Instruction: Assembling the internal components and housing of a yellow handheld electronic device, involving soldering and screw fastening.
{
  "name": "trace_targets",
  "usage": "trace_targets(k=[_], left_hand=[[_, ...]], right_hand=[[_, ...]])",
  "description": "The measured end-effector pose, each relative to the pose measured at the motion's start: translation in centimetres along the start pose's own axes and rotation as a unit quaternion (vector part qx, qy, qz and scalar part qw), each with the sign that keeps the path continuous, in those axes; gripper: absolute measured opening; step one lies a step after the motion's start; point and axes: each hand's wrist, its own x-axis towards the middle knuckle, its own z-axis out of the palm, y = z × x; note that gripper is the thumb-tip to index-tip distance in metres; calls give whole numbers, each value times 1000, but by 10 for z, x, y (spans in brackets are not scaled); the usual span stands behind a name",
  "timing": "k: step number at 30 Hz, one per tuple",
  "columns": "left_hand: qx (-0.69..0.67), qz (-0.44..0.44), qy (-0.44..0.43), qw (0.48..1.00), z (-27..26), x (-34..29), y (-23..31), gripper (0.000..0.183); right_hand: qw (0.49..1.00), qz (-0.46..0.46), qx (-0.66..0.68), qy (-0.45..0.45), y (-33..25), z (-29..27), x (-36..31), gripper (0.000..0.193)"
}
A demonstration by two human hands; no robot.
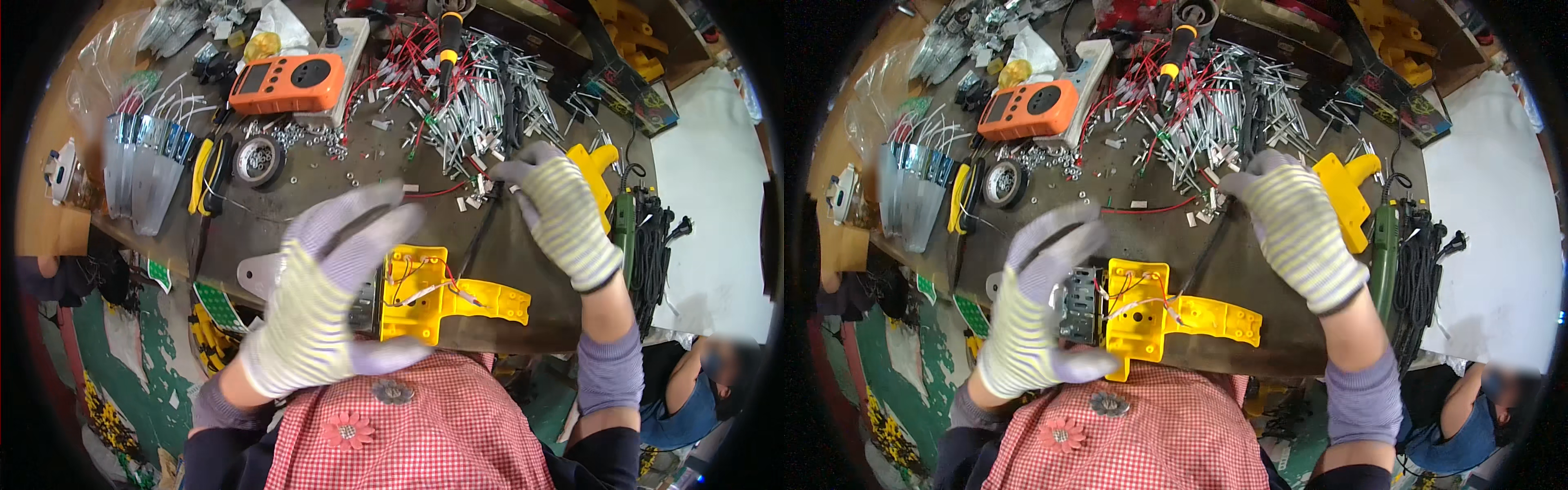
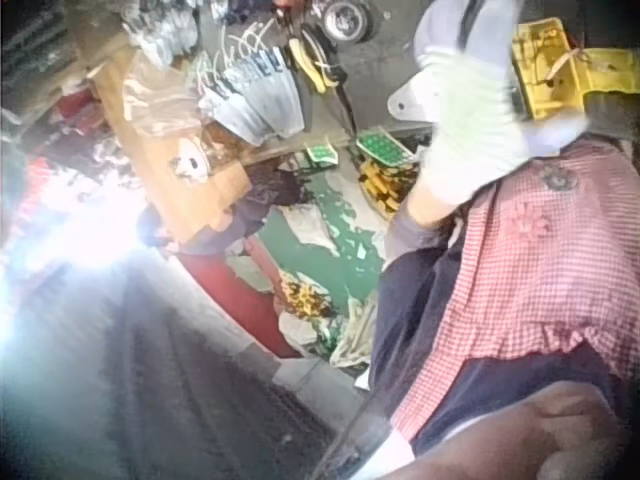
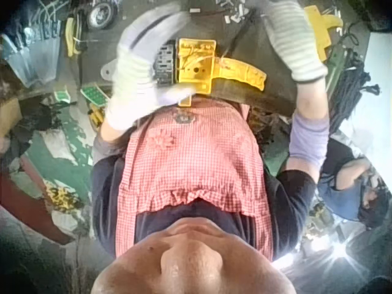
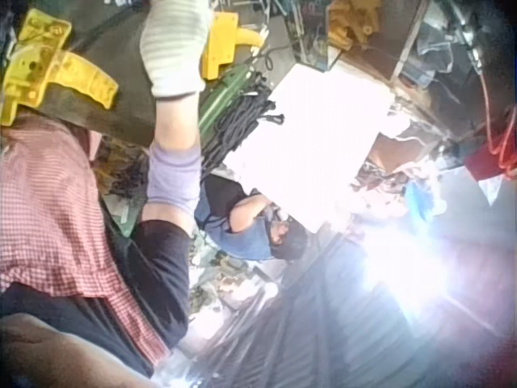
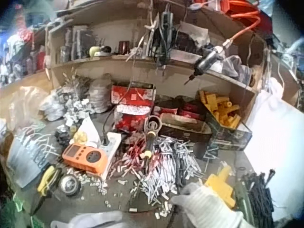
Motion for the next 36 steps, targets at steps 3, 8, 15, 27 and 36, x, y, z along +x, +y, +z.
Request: trace_targets(k=[3,8,15,27,36], left_hand=[[104,7,-109,989,-35,-23,-24,95],[158,-39,-157,974,-7,-35,-26,91],[139,-49,-138,979,-6,-36,-29,89],[488,-290,-30,823,-222,162,-266,30],[536,-334,-46,774,-225,175,-288,34]], right_hand=[[986,-129,-96,-54,18,13,19,30],[977,-128,-158,-70,45,3,19,12],[976,-72,-197,-64,57,4,3,14],[958,160,-6,236,-57,20,-144,35],[926,187,57,322,-66,39,-145,26]])
